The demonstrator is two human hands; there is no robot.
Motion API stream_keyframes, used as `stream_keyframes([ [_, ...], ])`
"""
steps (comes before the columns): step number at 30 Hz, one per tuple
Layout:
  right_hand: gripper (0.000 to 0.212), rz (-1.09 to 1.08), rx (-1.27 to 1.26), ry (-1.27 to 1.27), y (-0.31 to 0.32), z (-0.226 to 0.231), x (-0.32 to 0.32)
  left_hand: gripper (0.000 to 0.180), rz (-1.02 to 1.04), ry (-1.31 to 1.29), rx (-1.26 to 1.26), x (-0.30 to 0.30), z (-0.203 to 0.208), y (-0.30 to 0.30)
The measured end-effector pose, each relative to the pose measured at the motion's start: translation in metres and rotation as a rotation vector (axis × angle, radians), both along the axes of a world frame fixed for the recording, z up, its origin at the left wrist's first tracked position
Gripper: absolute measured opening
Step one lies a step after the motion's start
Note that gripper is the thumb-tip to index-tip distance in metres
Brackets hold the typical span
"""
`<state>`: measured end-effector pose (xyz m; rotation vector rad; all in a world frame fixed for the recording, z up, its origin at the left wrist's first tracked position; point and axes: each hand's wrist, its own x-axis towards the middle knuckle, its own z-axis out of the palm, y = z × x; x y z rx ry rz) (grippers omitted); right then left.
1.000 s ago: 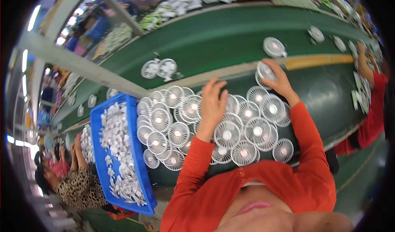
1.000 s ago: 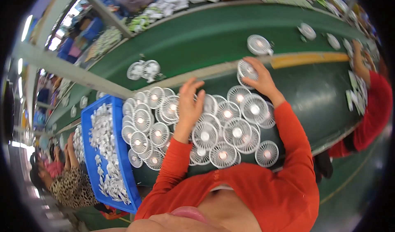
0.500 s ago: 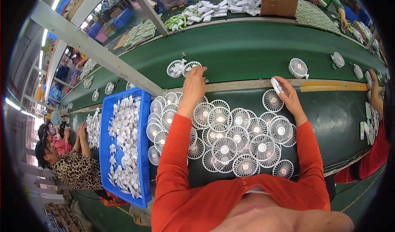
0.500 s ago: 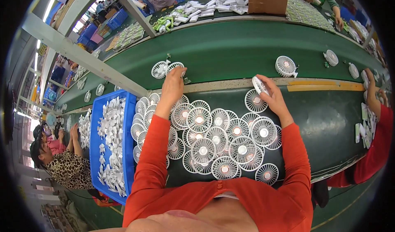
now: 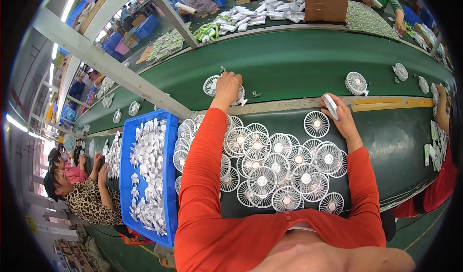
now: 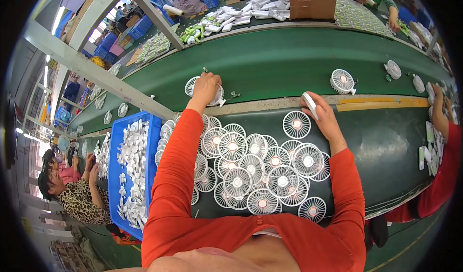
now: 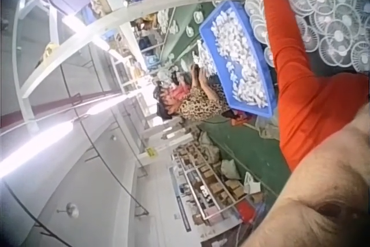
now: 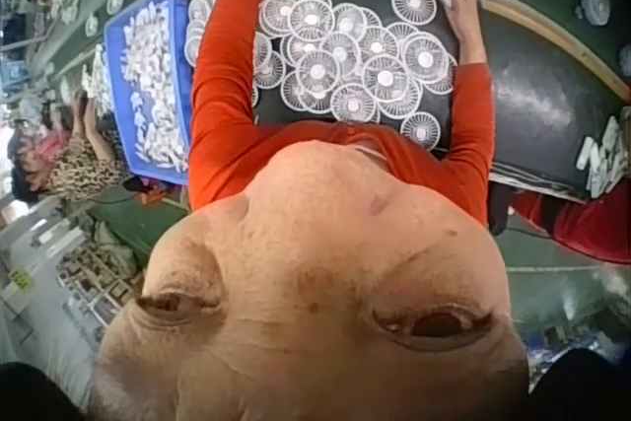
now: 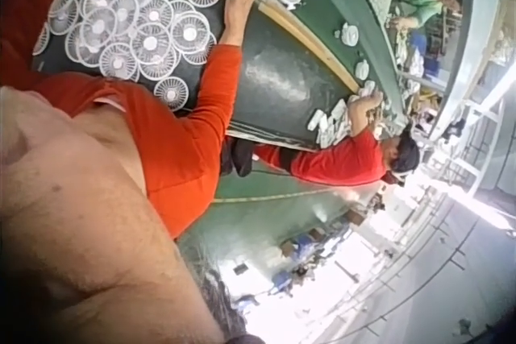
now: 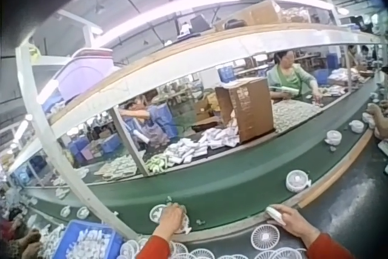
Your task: The person assembles portable fans by hand, fitting fan motor bodies and front covers together and placing the assembled fans onto the conveyor belt.
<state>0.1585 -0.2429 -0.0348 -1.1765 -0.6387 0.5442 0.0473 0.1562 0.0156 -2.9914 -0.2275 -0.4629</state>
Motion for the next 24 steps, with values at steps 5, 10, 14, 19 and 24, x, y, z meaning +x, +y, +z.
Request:
stream_keyframes([
  [5, 0.077, 0.064, 0.069, 0.005, 0.005, -0.004, 0.004, 0.016, 0.216, -0.217, -0.323, -0.026, 0.009, -0.009],
  [10, 0.084, 0.078, 0.068, -0.007, 0.014, -0.005, -0.001, 0.035, 0.197, -0.595, -1.079, -0.067, -0.040, -0.025],
  [14, 0.079, 0.030, 0.018, -0.121, 0.005, 0.000, -0.004, 0.042, 0.142, -0.589, -1.987, -0.085, -0.006, -0.101],
  [19, 0.065, -0.085, -0.205, -0.495, 0.014, 0.059, -0.036, 0.041, -0.223, -0.554, -2.167, -0.082, -0.005, -0.133],
  [24, 0.076, -0.135, -0.271, -1.084, 0.066, 0.115, -0.096, 0.044, -0.292, -0.428, -2.083, -0.086, 0.002, -0.162],
])
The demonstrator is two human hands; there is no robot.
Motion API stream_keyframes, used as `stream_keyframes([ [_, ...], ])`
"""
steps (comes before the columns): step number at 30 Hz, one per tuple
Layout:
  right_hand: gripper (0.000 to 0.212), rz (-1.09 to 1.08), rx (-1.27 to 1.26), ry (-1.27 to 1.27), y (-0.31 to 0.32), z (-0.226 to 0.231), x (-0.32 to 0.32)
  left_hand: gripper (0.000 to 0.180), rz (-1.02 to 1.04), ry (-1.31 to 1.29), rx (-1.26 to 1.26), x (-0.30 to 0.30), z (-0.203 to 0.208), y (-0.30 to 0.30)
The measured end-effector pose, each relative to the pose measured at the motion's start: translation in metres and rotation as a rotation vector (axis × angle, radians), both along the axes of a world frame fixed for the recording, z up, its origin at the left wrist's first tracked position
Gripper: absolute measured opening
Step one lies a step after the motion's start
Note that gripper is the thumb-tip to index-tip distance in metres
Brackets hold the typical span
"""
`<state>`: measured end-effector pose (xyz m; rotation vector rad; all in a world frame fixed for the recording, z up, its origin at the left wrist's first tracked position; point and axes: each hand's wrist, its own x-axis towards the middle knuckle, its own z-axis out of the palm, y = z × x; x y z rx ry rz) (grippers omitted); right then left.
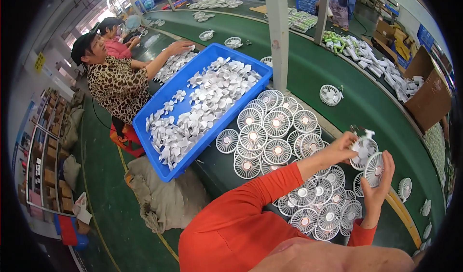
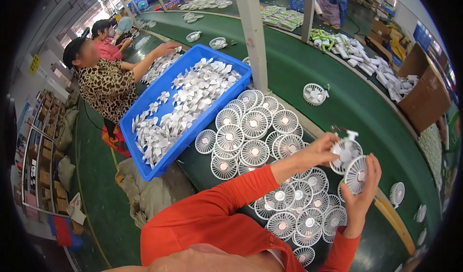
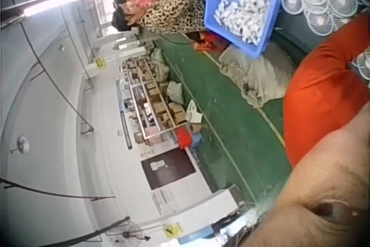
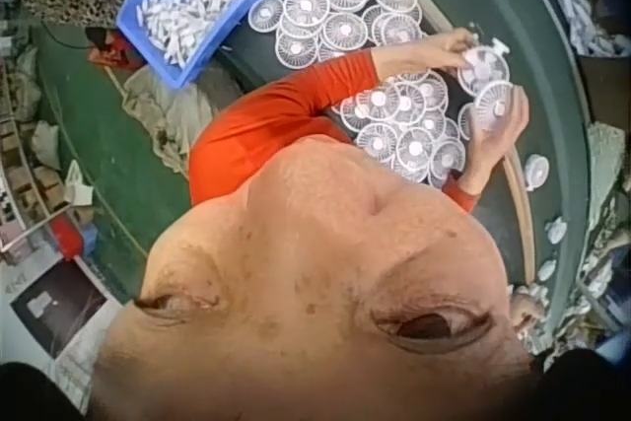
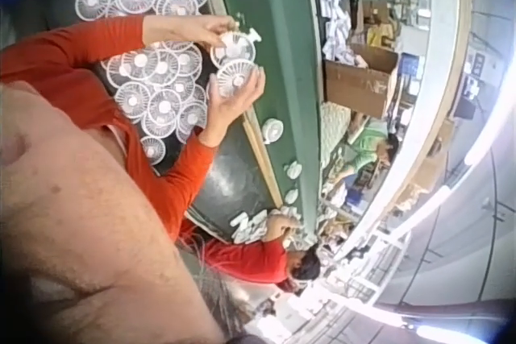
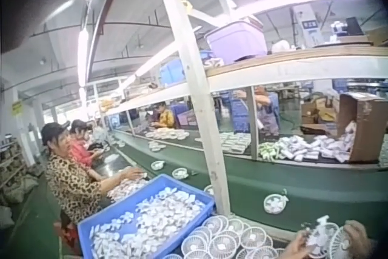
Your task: The person assembles portable fans by hand, fitting fan motor bodies and front covers together and placing the assembled fans onto the conveyor belt.
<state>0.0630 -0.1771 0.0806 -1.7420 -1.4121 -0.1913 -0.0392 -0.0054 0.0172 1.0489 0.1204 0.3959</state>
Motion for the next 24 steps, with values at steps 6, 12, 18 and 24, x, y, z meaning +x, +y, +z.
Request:
stream_keyframes([
  [6, 0.073, 0.050, -0.064, -0.133, 0.025, 0.006, -0.008, 0.047, -0.151, -0.120, -0.198, 0.002, 0.020, -0.016],
  [12, 0.080, 0.094, -0.049, -0.259, 0.048, -0.014, -0.015, 0.047, -0.131, -0.251, -0.377, 0.002, 0.014, -0.015],
  [18, 0.087, 0.222, 0.200, 0.350, 0.068, -0.035, -0.038, 0.038, 0.534, -0.295, 0.128, -0.010, 0.029, -0.047],
  [24, 0.055, 0.507, 0.269, 1.386, 0.054, -0.054, -0.039, 0.045, 1.034, -0.327, 0.933, -0.016, 0.037, -0.037],
])
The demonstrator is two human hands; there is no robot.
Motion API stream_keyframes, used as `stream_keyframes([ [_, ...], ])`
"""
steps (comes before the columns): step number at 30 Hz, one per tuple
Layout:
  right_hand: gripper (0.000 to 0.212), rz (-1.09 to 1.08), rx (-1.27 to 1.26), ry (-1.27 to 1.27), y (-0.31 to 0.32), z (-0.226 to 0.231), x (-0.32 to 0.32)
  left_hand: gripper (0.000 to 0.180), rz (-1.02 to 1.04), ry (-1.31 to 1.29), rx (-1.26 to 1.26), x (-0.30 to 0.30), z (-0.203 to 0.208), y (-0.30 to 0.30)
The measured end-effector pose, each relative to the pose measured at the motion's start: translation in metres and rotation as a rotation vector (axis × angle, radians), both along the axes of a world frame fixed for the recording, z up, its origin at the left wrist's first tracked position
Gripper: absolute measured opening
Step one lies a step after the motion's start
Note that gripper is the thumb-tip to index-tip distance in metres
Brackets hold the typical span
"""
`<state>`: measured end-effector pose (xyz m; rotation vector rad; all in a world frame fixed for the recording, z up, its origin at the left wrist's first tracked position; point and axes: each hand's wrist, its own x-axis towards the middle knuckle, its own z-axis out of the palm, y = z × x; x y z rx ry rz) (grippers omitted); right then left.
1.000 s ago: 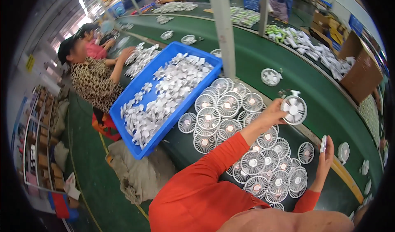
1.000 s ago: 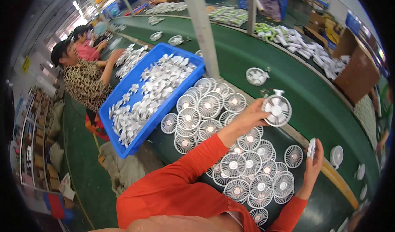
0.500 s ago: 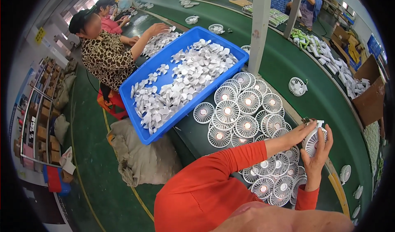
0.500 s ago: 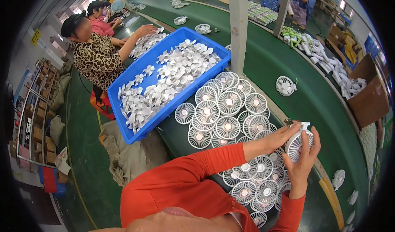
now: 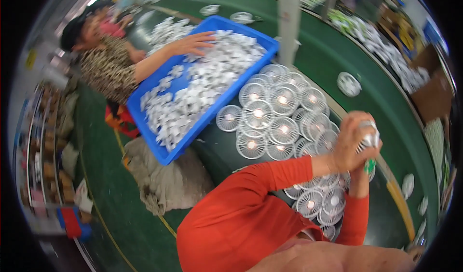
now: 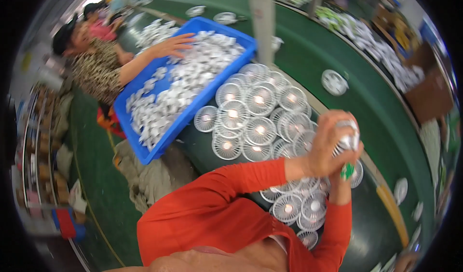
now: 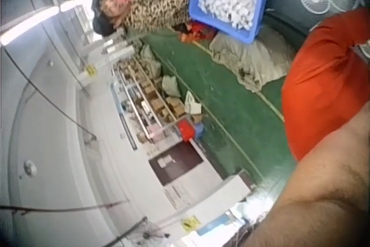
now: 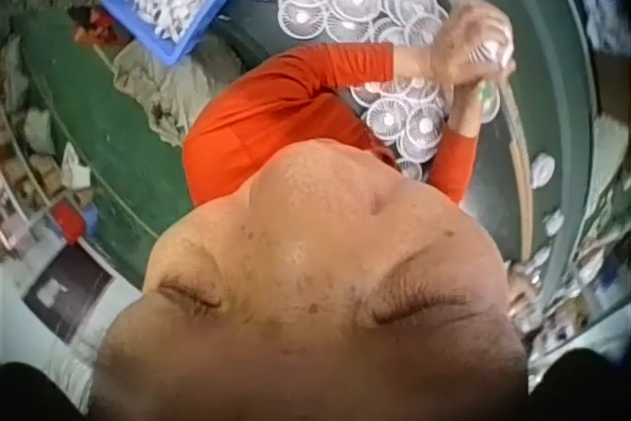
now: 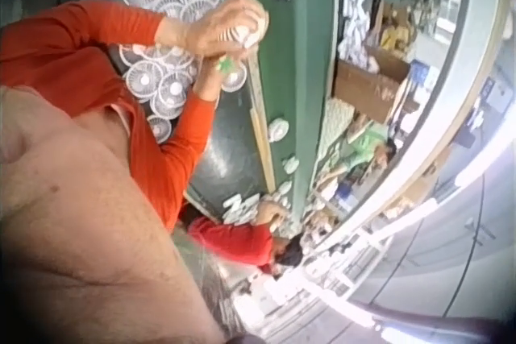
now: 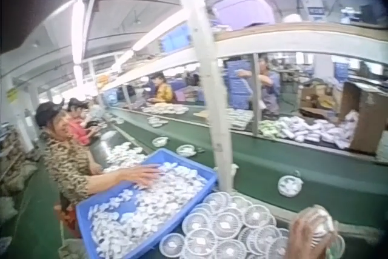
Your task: The person assembles portable fans by hand, fitting fan motor bodies and front covers together and placing the assembled fans onto the conveyor belt.
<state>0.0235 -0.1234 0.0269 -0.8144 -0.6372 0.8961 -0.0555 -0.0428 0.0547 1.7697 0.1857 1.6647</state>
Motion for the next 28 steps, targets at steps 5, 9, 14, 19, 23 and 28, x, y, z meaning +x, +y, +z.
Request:
stream_keyframes([
  [5, 0.042, 0.020, -0.033, -0.048, 0.017, 0.020, 0.004, 0.045, 0.021, 0.098, 0.102, 0.013, -0.015, 0.015],
  [9, 0.044, 0.008, -0.263, 0.183, 0.014, 0.021, 0.036, 0.053, -0.170, 0.308, 0.041, 0.027, -0.023, 0.025],
  [14, 0.048, -0.449, -0.587, -0.838, -0.025, -0.008, 0.135, 0.059, -0.208, 0.686, 0.196, 0.041, -0.031, 0.046],
  [19, 0.059, -0.890, -0.937, -1.463, -0.079, -0.045, 0.151, 0.056, -0.013, 0.903, 0.132, 0.086, -0.044, 0.110],
  [23, 0.062, -0.629, -0.793, -1.409, -0.093, -0.020, 0.096, 0.059, 0.099, 0.989, 0.098, 0.125, -0.062, 0.153],
  [28, 0.079, -0.316, -0.994, -1.413, -0.100, -0.034, 0.073, 0.060, -0.031, 1.383, -0.127, 0.162, -0.066, 0.172],
])
